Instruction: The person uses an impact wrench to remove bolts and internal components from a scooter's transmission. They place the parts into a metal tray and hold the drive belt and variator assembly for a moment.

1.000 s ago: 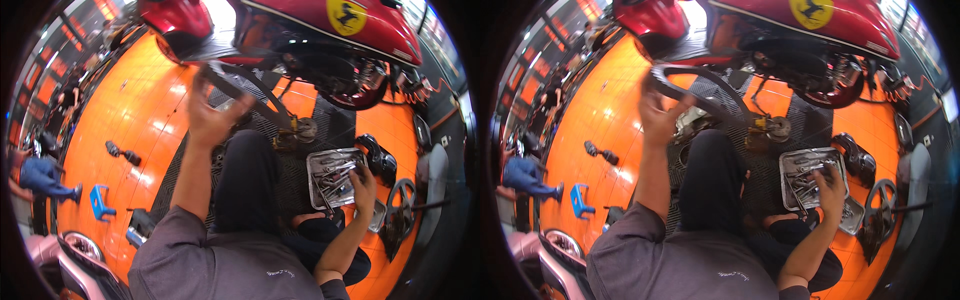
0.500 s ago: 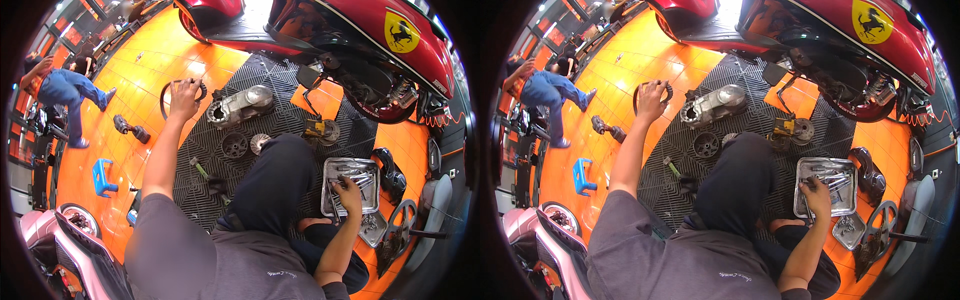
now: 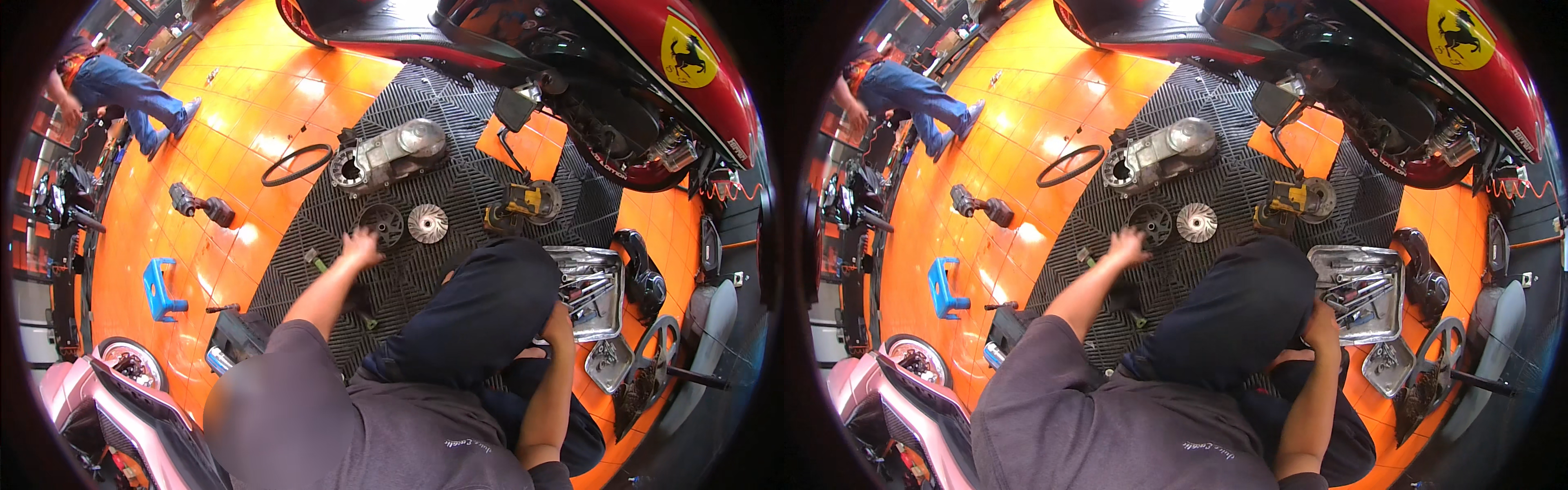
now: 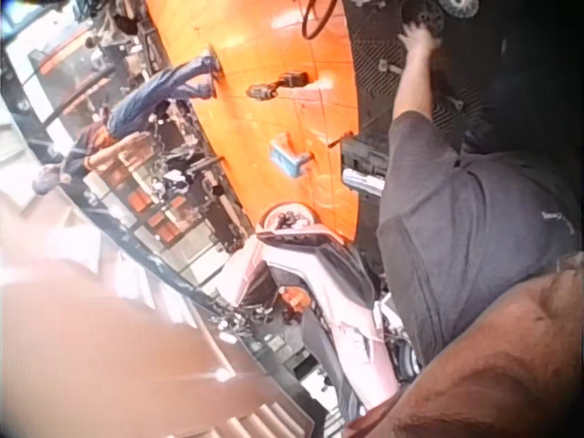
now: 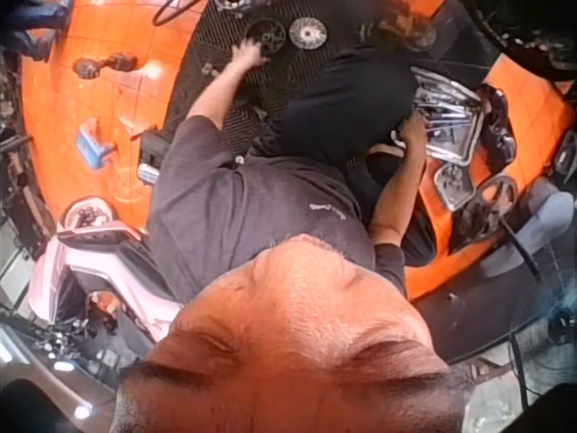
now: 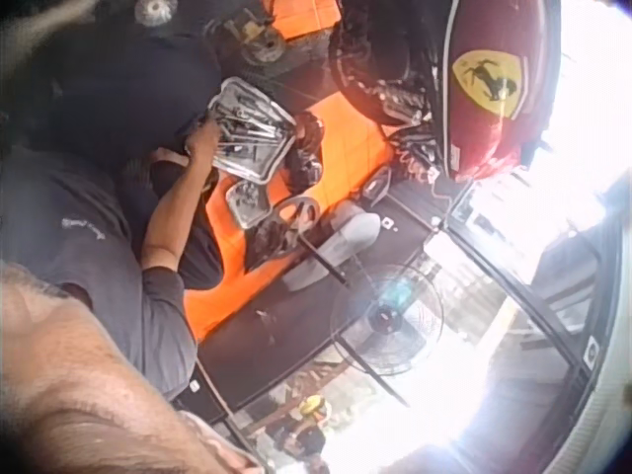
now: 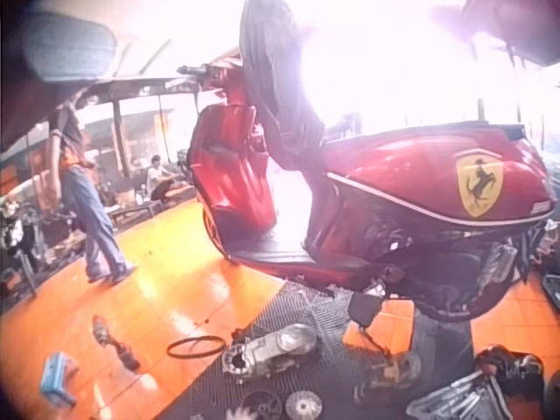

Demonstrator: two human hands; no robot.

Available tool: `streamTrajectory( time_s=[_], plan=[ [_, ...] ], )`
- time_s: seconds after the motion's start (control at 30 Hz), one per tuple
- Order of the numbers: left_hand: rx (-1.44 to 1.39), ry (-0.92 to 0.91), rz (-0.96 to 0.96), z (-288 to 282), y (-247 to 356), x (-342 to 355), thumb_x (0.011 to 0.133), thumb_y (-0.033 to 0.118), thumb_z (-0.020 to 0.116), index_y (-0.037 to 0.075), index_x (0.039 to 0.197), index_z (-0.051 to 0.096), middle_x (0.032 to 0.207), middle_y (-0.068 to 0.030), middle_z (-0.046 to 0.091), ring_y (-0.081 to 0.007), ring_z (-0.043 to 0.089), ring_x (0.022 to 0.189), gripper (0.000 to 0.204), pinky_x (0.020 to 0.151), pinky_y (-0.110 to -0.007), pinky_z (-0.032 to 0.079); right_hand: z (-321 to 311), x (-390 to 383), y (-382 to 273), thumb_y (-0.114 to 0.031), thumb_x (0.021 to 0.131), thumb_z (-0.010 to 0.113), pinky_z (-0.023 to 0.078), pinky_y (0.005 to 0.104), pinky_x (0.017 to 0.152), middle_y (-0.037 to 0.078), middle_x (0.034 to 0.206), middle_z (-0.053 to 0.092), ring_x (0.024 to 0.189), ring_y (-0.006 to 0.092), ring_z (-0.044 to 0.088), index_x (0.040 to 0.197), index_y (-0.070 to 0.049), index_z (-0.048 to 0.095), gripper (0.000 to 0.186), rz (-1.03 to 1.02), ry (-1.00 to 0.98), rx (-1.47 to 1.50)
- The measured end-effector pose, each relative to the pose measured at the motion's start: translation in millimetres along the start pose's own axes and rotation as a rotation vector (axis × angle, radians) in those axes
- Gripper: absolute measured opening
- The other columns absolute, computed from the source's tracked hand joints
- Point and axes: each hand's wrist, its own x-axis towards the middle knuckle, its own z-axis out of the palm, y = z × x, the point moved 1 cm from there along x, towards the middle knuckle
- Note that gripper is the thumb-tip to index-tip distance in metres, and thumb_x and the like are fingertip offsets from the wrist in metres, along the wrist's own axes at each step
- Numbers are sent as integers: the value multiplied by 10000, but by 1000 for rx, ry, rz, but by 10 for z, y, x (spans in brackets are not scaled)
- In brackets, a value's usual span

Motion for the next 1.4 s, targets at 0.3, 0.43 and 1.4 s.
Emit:
streamTrajectory(
  time_s=[0.3,0.43,1.4],
  plan=[
    [94,269,-4,340,218,-18,831,179,555,127,1091,669,1166,-89,615,-270,527,1163,289,1054,-605,275,237,-24,221,-131,780,600,491,462,814,266,1007,639,1000,438,592,1027,-4,626,279,-106,-17,-67],
    [232,116,115,199,30,214,846,182,537,120,976,713,1126,-71,640,-259,545,1144,228,1036,-644,249,521,146,634,-215,712,727,497,465,837,259,1035,634,1035,432,585,1112,-26,598,461,-147,-42,-45],
    [-854,-3,99,-344,1339,97,851,332,638,60,1306,531,1350,-216,500,-348,517,1211,541,1002,-419,419,1603,103,1147,-434,798,692,359,405,1079,215,1490,321,1330,362,396,1454,-20,296,871,529,-117,163]
  ],
)
